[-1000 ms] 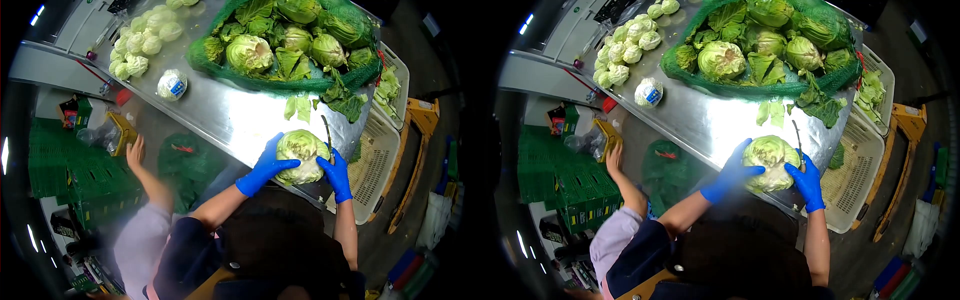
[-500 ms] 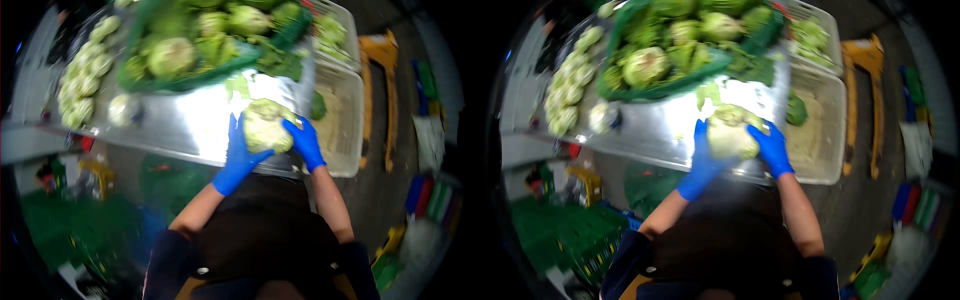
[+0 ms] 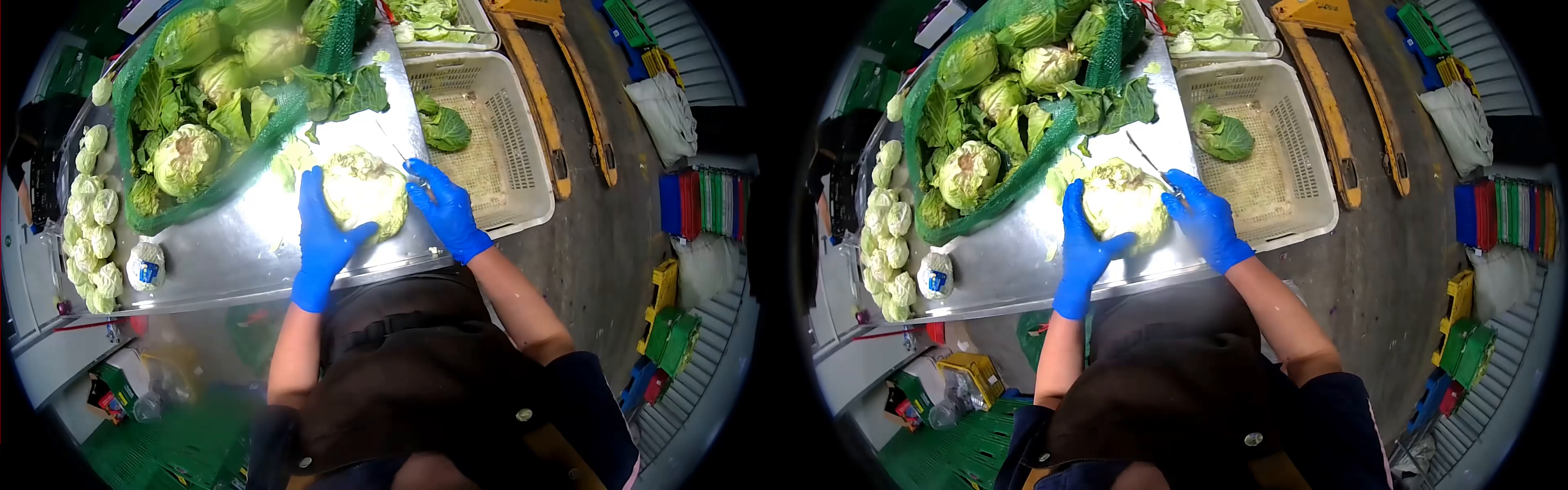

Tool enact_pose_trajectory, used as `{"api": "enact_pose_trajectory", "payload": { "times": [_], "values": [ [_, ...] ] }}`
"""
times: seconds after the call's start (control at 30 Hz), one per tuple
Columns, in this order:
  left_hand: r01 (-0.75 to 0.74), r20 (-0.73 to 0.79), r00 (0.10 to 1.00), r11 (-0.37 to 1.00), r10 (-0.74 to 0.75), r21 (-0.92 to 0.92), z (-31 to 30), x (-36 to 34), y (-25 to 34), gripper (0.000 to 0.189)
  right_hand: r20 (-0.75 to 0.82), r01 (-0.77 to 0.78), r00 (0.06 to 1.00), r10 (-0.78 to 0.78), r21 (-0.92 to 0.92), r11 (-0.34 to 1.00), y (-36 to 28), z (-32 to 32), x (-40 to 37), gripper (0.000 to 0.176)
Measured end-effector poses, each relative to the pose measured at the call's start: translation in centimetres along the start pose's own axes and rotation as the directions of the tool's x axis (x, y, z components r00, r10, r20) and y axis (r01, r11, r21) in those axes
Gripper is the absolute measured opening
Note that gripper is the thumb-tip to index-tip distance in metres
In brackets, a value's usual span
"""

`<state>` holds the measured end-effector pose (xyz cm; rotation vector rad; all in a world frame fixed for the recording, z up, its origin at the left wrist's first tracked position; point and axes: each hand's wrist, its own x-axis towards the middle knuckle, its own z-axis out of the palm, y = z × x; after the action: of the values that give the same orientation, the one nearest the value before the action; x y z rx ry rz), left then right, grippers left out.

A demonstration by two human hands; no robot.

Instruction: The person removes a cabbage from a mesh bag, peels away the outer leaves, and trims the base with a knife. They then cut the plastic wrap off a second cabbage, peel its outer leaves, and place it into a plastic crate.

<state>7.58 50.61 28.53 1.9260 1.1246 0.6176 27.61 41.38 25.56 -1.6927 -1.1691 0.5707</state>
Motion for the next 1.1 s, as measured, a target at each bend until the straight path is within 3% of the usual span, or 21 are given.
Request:
{"api": "enact_pose_trajectory", "payload": {
  "times": [0.03, 0.07, 0.2, 0.23, 0.3, 0.33, 0.37, 0.43, 0.5, 0.57, 0.63, 0.67, 0.7, 0.73, 0.77, 0.8, 0.83, 0.9, 0.97, 1.03, 1.1],
  "values": [
    [0.005, 0.021, 1.0, 1.0, -0.004, -0.021, -0.3, 0.4, -0.2, 0.114, -0.03, 0.097, 0.995, -0.097, 0.007, 0.995, -0.6, -0.1, 0.3, 0.046],
    [-0.002, 0.027, 1.0, 1.0, 0.003, -0.021, -0.4, 0.8, -0.8, 0.113, 0.08, 0.002, 0.997, 0.002, -0.043, 0.999, -1.7, -0.4, 0.4, 0.052],
    [0.036, 0.103, 0.994, 0.998, -0.031, -0.052, -0.9, 1.8, -0.9, 0.112, 0.38, -0.024, 0.907, 0.183, -0.386, 0.922, -2.7, 0.3, 3.9, 0.058],
    [0.039, 0.119, 0.992, 0.997, -0.032, -0.059, -0.7, 1.7, -1.0, 0.112, 0.362, -0.119, 0.913, 0.189, -0.207, 0.971, -0.6, 0.6, 5.1, 0.051],
    [0.035, 0.14, 0.99, 0.997, -0.025, -0.068, -0.5, 1.8, -1.0, 0.113, 0.27, -0.392, 0.859, 0.435, -0.2, 0.898, 3.1, 0.6, 8.6, 0.042],
    [-0.11, 0.111, 0.989, 0.983, 0.095, 0.145, -0.8, 1.7, -0.7, 0.114, 0.304, -0.437, 0.823, 0.479, -0.2, 0.877, 3.4, 0.2, 8.8, 0.04],
    [-0.06, 0.132, 0.99, 0.997, 0.053, 0.045, -1.2, 1.7, -0.9, 0.115, 0.336, -0.482, 0.783, 0.524, -0.204, 0.852, 3.7, -0.2, 9.0, 0.041],
    [0.072, 0.183, 0.982, 0.984, -0.041, -0.163, -2.1, 1.5, -2.1, 0.116, 0.219, -0.338, 0.907, 0.361, -0.135, 0.931, 4.4, 0.5, 7.2, 0.037],
    [0.13, 0.242, 0.969, 0.932, -0.047, -0.339, -3.3, 1.4, -3.3, 0.114, 0.115, -0.421, 0.905, 0.409, 0.124, 0.898, 8.5, 0.4, 5.7, 0.035],
    [-0.031, 0.258, 0.962, 0.977, 0.086, -0.21, -4.8, 2.1, -3.8, 0.114, 0.072, -0.658, 0.752, 0.655, 0.033, 0.752, 11.7, -2.8, 5.3, 0.039],
    [-0.035, 0.313, 0.944, 0.978, 0.1, -0.206, -5.6, 2.9, -4.1, 0.114, 0.036, -0.414, 0.891, 0.453, -0.347, 0.842, 9.3, -5.3, 4.9, 0.057],
    [-0.038, 0.348, 0.931, 0.977, 0.111, -0.208, -5.7, 3.4, -4.1, 0.114, -0.006, -0.288, 0.953, 0.304, -0.342, 0.894, 6.3, -4.9, 4.8, 0.079],
    [-0.054, 0.351, 0.928, 0.979, 0.122, -0.198, -5.7, 3.9, -3.9, 0.114, 0.068, -0.291, 0.941, 0.333, -0.344, 0.893, 0.6, -4.4, 5.5, 0.087],
    [-0.074, 0.351, 0.926, 0.98, 0.136, -0.186, -5.8, 4.5, -3.7, 0.114, 0.054, -0.065, 0.996, 0.073, -0.132, 0.989, -0.8, -2.4, 5.1, 0.087],
    [-0.092, 0.351, 0.925, 0.981, 0.148, -0.169, -5.9, 4.7, -3.5, 0.114, 0.124, 0.032, 0.992, -0.032, 0.003, 0.999, -2.7, -0.7, 5.1, 0.083],
    [-0.077, 0.25, 0.961, 0.98, 0.123, -0.186, -6.1, 4.4, -3.3, 0.112, 0.455, -0.272, 0.829, 0.325, -0.18, 0.945, -6.7, -0.9, 5.9, 0.077],
    [-0.007, 0.161, 0.987, 0.995, 0.023, -0.103, -6.7, 3.8, -2.0, 0.111, 0.429, -0.086, 0.897, 0.106, -0.065, 0.994, -5.1, 1.6, 5.4, 0.071],
    [0.062, -0.126, 0.99, 0.998, -0.065, -0.032, -5.3, 1.2, -4.5, 0.111, 0.294, 0.009, 0.956, 0.014, -0.076, 0.997, -3.5, 3.7, 5.2, 0.07],
    [0.116, -0.079, 0.989, 0.989, -0.124, -0.094, -2.6, -0.1, -1.3, 0.117, 0.335, 0.03, 0.942, 0.033, -0.181, 0.983, -4.2, 4.4, 5.7, 0.069],
    [0.177, -0.198, 0.974, 0.918, -0.111, 0.354, -0.2, 0.5, -0.1, 0.122, 0.406, 0.025, 0.909, 0.092, -0.272, 0.962, -5.5, 4.5, 6.5, 0.07],
    [0.147, -0.203, 0.975, 0.952, -0.093, 0.27, 0.0, 1.1, -0.6, 0.127, 0.487, -0.011, 0.852, 0.193, -0.352, 0.936, -7.4, 4.2, 7.5, 0.073]
  ]
}}
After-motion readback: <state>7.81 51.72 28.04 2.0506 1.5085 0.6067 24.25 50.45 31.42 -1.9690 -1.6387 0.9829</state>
